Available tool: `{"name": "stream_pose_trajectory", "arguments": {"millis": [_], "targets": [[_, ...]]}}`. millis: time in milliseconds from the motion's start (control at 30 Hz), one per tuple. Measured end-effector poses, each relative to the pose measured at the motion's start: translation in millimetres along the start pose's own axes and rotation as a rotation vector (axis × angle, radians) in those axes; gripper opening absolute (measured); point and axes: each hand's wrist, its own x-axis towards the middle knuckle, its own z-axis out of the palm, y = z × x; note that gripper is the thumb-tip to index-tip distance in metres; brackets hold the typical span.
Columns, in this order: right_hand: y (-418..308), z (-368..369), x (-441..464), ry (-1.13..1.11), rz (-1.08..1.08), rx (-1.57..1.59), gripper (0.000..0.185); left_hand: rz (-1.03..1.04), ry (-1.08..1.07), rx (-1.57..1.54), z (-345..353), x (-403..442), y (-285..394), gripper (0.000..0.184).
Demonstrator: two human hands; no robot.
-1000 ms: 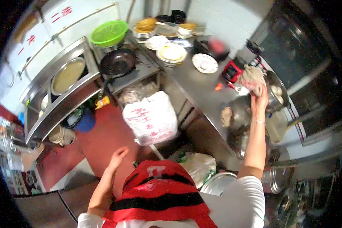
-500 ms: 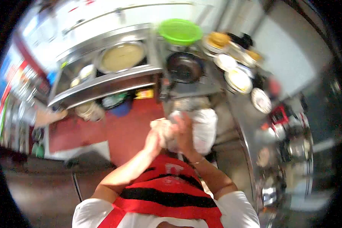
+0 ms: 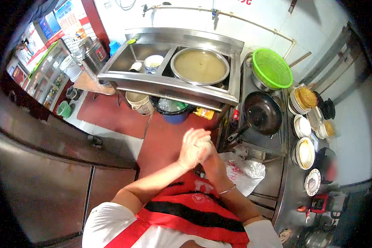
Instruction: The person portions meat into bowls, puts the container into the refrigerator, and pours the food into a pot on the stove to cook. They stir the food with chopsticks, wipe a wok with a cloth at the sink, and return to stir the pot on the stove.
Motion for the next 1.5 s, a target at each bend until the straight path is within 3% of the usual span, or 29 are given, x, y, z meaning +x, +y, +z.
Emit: {"name": "stream_pose_trajectory", "arguments": {"millis": [67, 100, 133, 167, 200, 233, 267, 300, 333, 367, 433, 533, 667, 733, 767, 833, 867, 900, 933, 1033, 1067, 1167, 1267, 1300, 1333, 1367, 1433, 1500], "targets": [[-19, -14, 12, -0.149, 0.125, 1.011, 0.049, -0.179, 0.074, -0.144, 8, 18, -30, 0.023], [-22, -30, 11, -0.174, 0.007, 0.771, 0.048, -0.262, 0.12, -0.267, 4, 29, -58, 0.021], [-24, -46, 10, -0.173, -0.11, 0.534, 0.048, -0.398, -0.012, -0.269, -21, 44, -75, 0.018], [-15, -61, 13, -0.047, -0.116, 0.465, 0.046, -0.528, -0.152, -0.254, -46, 58, -90, 0.017], [14, -79, 24, 0.195, -0.149, 0.286, 0.044, -0.82, -0.04, -0.773, -56, 43, -136, 0.023], [32, -96, 33, 0.438, -0.207, 0.478, 0.043, -0.993, 0.022, -0.75, -61, 49, -113, 0.036], [44, -125, 35, 0.646, -0.054, 0.282, 0.046, -0.951, -0.067, -0.628, -72, 36, -149, 0.045], [58, -141, 42, 0.804, 0.088, 0.309, 0.045, -0.742, -0.343, 0.032, -78, 27, -167, 0.054], [68, -153, 48, 0.946, 0.229, 0.333, 0.044, -0.784, -0.473, 0.192, -78, 34, -165, 0.063], [78, -165, 52, 0.875, 0.327, 0.413, 0.045, -1.146, -0.441, 0.154, -90, 41, -161, 0.066], [95, -182, 61, 0.728, 0.512, 0.589, 0.048, -1.077, -0.265, -0.34, -90, 47, -174, 0.065], [171, -198, 97, 0.639, 0.375, 0.66, 0.041, -1.2, -0.446, -0.295, -85, 83, -151, 0.058], [131, -197, 147, 0.514, 0.339, 1.167, 0.017, -1.068, -0.316, -0.899, -59, 118, -157, 0.041], [106, -194, 163, 0.577, 0.403, 1.289, 0.014, -1.059, -0.421, -0.837, -61, 129, -184, 0.04], [131, -199, 171, 0.444, 0.335, 1.387, 0.016, -1.05, -0.472, -0.808, -62, 137, -200, 0.039], [213, -212, 184, 0.164, 0.199, 1.563, 0.019, -1.03, -0.513, -0.8, -64, 167, -170, 0.033], [182, -207, 186, 0.342, 0.308, 1.612, 0.022, -1.029, -0.587, -0.791, -69, 184, -160, 0.032], [170, -207, 186, 0.296, 0.244, 1.485, 0.021, -1.023, -0.667, -0.783, -72, 199, -160, 0.031], [157, -202, 182, 0.347, 0.26, 1.37, 0.025, -1.082, -0.604, -0.808, -73, 209, -166, 0.028], [137, -176, 157, 0.487, 0.366, 1.038, 0.029, -0.838, -0.744, -0.876, -62, 257, -156, 0.028], [101, -158, 147, 0.628, 0.367, 0.873, 0.029, -0.713, -0.779, -0.826, -53, 274, -150, 0.031], [74, -130, 125, 0.629, 0.375, 0.731, 0.017, -0.213, -0.794, -0.611, 6, 320, -125, 0.045], [35, -108, 127, 0.621, 0.391, 0.494, 0.018, -0.378, -0.871, -0.885, 86, 365, -83, 0.039], [30, -100, 129, 0.608, 0.384, 0.422, 0.019, -0.231, -0.733, -0.855, 141, 364, -107, 0.037], [32, -91, 130, 0.618, 0.312, 0.352, 0.02, 0.259, -0.54, -0.499, 182, 377, -116, 0.036], [20, -84, 134, 0.598, 0.371, 0.349, 0.019, 0.716, -0.311, -0.121, 210, 384, -120, 0.036], [7, -69, 148, 0.57, 0.39, 0.185, 0.019, 0.391, -0.348, -0.219, 229, 374, -105, 0.031], [-16, -62, 156, 0.574, 0.403, 0.175, 0.018, 0.511, -0.381, -0.205, 217, 355, -98, 0.018]]}}
